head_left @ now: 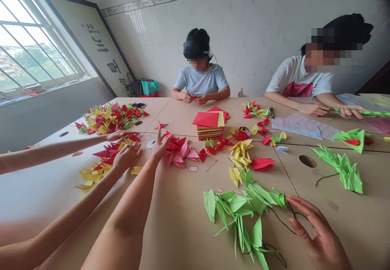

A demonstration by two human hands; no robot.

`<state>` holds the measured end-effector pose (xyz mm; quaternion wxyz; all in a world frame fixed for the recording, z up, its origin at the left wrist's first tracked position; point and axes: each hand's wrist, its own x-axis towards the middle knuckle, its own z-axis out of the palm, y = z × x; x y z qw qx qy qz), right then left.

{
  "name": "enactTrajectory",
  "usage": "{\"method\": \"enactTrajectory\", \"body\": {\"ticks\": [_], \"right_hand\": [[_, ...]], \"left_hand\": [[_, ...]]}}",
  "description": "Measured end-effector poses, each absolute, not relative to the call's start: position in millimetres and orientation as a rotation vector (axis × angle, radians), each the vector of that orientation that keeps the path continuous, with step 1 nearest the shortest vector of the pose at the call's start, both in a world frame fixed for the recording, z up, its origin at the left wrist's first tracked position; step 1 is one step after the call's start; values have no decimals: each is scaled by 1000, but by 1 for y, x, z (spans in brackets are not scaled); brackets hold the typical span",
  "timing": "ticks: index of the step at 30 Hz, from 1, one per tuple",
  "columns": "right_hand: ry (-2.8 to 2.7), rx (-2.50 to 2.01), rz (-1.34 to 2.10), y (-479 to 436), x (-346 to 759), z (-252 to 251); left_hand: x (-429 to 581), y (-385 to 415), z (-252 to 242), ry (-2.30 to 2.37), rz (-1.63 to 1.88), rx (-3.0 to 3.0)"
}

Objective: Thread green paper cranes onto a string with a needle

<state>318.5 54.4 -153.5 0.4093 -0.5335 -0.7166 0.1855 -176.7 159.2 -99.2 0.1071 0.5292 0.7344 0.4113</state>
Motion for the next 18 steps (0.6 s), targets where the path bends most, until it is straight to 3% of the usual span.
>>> {"method": "enactTrajectory", "body": {"ticks": [8,18], "right_hand": [[-1232,-1633,834,63,323,-151],[-1187,-1613,869,64,324,-156]], "left_hand": [[-172,178,-108,2124,1042,1635],[-129,175,-118,2086,1102,1779]]}}
